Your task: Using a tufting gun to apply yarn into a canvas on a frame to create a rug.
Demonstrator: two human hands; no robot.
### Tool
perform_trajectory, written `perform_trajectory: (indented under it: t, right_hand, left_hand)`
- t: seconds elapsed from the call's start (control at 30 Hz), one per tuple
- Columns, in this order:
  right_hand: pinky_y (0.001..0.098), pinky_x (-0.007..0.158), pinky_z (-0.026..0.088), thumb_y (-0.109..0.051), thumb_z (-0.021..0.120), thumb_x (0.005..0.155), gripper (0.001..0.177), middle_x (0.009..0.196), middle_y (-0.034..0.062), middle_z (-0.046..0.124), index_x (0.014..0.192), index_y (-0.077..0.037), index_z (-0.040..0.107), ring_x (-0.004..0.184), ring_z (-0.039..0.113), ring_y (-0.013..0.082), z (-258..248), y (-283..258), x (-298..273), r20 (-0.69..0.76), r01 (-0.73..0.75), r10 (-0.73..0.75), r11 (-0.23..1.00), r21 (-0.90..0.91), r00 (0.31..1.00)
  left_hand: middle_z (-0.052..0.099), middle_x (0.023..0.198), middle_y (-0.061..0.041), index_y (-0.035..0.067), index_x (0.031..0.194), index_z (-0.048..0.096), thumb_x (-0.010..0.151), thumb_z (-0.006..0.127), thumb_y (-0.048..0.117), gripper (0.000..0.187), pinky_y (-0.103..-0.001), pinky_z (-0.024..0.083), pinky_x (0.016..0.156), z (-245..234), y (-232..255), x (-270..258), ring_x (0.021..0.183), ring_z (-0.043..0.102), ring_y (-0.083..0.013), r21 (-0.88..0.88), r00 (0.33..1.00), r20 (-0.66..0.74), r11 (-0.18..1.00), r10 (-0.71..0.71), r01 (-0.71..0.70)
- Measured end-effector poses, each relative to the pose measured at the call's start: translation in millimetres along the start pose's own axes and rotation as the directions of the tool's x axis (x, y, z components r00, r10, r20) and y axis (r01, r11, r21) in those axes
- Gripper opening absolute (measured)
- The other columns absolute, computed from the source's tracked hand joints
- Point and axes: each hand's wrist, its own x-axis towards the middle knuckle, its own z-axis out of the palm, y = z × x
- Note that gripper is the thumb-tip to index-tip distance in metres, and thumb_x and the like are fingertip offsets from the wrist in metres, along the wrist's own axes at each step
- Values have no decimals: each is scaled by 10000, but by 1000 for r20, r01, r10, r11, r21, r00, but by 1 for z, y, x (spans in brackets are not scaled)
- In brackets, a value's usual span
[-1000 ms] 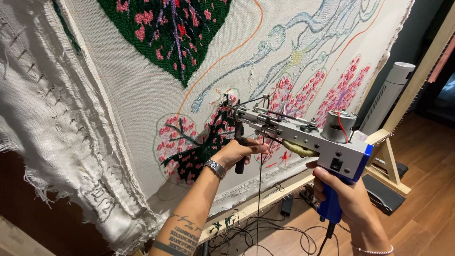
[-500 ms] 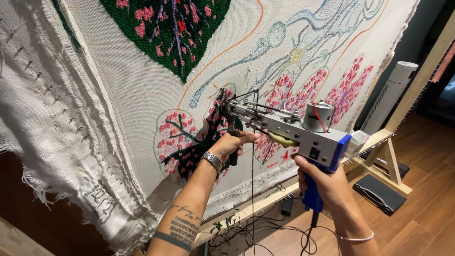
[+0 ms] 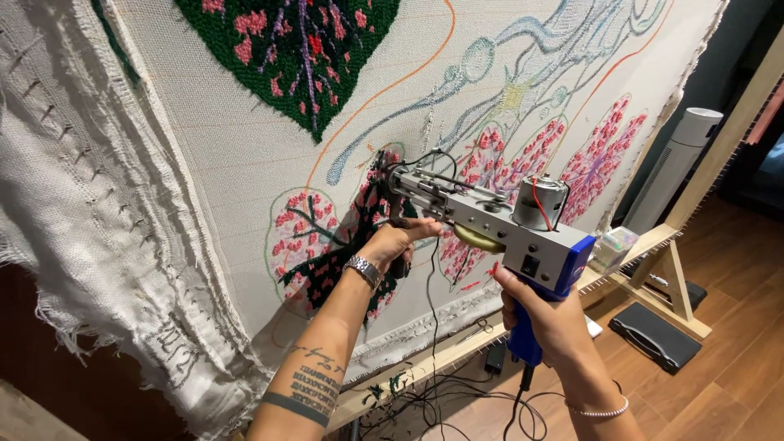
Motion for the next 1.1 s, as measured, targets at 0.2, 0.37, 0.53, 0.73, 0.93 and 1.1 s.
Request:
perform_trajectory:
  t: [0.2, 0.37, 0.53, 0.73, 0.93, 1.1]
  right_hand:
    - [314, 406, 440, -213, 756, 871, 230, 596, 29, 542, 831, -38, 613, 450, 528, 147, -4, 1, 4, -25, -23, 23, 1000, 14, 999]
    - [312, 412, 448, -221, 747, 876, 233, 599, 41, 548, 850, -29, 617, 457, 533, 153, -5, -2, 3, -6, 14, -13, 1000, 27, 1000]
    - [308, 415, 456, -223, 731, 866, 212, 598, 35, 545, 923, -33, 656, 457, 530, 149, -6, -5, 1, 8, -15, 15, 999, 40, 1000]
    - [307, 410, 458, -201, 745, 869, 205, 605, 36, 561, 882, -18, 655, 454, 544, 142, -8, 1, 3, -7, 22, -22, 1000, -21, 1000]
    - [305, 414, 440, -197, 759, 880, 231, 607, 39, 560, 847, -12, 625, 457, 537, 140, -5, 1, 4, -49, -10, 10, 1000, -16, 999]
    - [310, 404, 448, -192, 753, 871, 214, 596, 41, 557, 857, -20, 626, 448, 536, 146, -3, -3, 4, -43, 14, -14, 1000, -1, 999]
  left_hand:
    - [792, 1191, -23, 113, 1125, 807, 806, 811, 443, 459, -221, 426, 468, 0, 12, 2, 536, 494, -16, 55, 1000, -2, 998, 18, -17]
    - [799, 1158, -34, 117, 1120, 804, 781, 815, 488, 502, -219, 415, 463, 5, 22, -6, 492, 449, -35, 73, 1000, -9, 997, 5, -5]
    - [781, 1170, -48, 116, 1131, 813, 744, 828, 545, 578, -221, 419, 464, 5, 23, -4, 516, 466, -27, 78, 1000, 5, 997, 20, -21]
    - [764, 1234, -78, 101, 1134, 821, 782, 806, 557, 577, -225, 455, 484, 1, 11, 6, 528, 473, -37, 85, 997, 44, 994, 65, -69]
    - [773, 1216, -34, 116, 1138, 795, 762, 821, 493, 533, -244, 448, 473, 0, 16, 6, 515, 477, -54, 47, 999, 22, 998, 46, -47]
    - [775, 1173, -47, 124, 1160, 801, 783, 824, 476, 516, -223, 413, 497, 3, 25, 1, 575, 473, -23, 54, 1000, 2, 998, 20, -20]
